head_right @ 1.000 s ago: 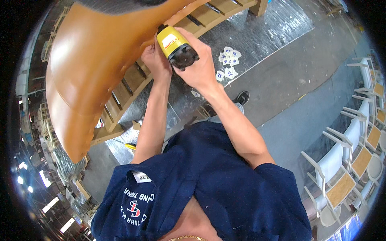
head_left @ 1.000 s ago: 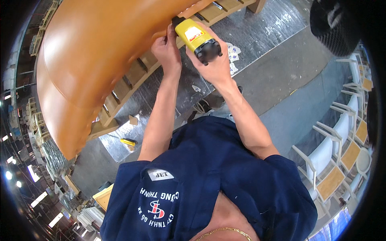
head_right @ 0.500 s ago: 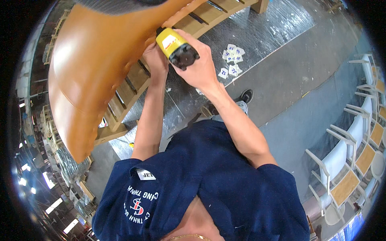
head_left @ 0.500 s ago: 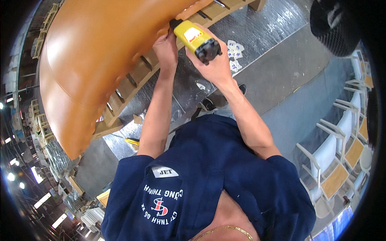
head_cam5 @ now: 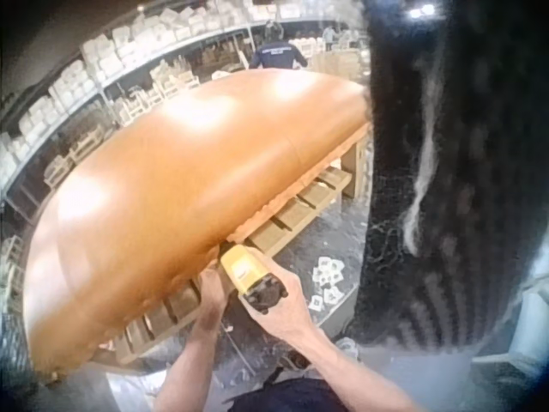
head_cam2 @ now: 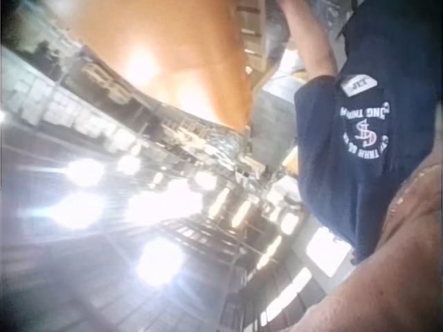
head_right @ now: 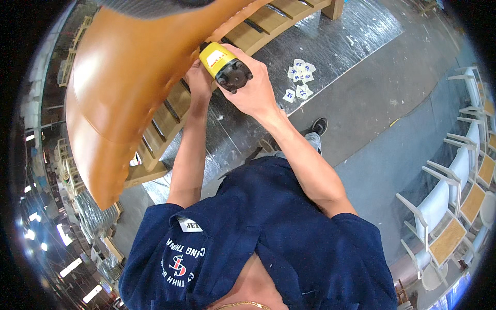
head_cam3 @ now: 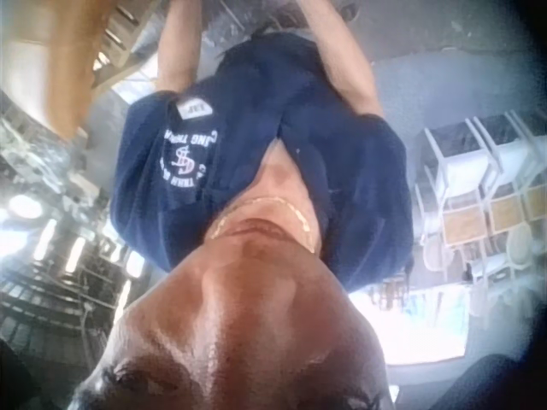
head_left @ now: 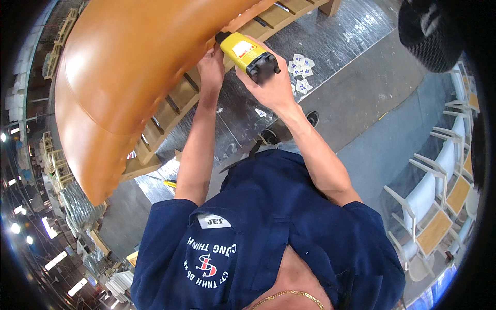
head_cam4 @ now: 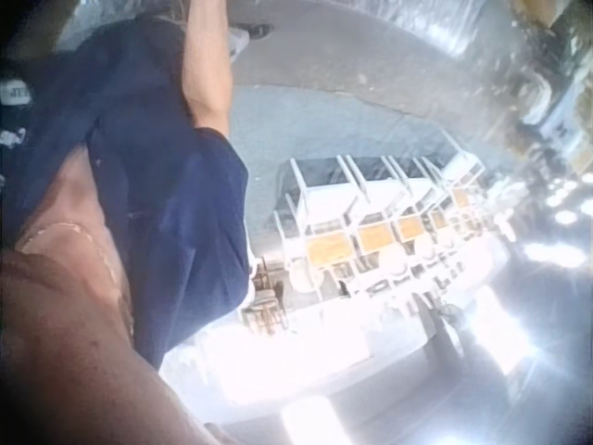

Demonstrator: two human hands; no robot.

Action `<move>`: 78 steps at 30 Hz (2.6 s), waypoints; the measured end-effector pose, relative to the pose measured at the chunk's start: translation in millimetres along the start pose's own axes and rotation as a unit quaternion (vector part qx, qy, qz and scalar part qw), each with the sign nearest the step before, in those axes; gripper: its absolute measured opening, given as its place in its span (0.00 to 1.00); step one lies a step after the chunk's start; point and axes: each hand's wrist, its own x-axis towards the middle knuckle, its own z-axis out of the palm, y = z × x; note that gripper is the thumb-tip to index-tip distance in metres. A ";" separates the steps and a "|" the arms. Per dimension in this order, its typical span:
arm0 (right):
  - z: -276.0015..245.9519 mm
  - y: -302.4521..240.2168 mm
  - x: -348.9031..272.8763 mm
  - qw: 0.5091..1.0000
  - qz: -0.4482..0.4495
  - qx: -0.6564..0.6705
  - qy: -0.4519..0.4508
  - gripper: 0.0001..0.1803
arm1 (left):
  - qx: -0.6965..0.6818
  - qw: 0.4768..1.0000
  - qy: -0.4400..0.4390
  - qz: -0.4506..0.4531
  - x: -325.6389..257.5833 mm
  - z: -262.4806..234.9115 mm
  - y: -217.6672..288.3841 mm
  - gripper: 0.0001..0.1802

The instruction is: The person uses a pneumatic staple gun to attach tan leather to the underside of a wooden chair seat. They then use a yellow-handled screwdriver to tuck and secure the leather edges into the wooden frame, working around the perimeter of the seat.

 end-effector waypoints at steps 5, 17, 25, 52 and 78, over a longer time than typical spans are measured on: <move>-5.6 -7.1 -13.2 0.999 0.049 -0.002 0.000 0.33 | -0.239 0.960 0.010 0.149 -29.4 1.0 32.5 0.17; 24.3 -13.1 -17.9 1.000 0.005 -0.008 -0.025 0.32 | -0.063 0.976 -0.044 0.202 -0.6 -38.8 -20.8 0.14; 26.2 -12.3 -25.9 0.999 -0.005 -0.002 -0.035 0.30 | -0.119 0.966 -0.095 0.211 -0.9 -37.3 -15.8 0.15; 50.1 -13.8 -35.5 0.999 0.016 0.018 -0.038 0.32 | -0.081 0.996 -0.022 0.021 -9.8 -73.7 -37.5 0.20; 75.1 -21.7 -54.5 0.998 0.010 0.037 -0.047 0.34 | -0.198 0.963 0.094 0.159 -52.3 -88.6 9.7 0.07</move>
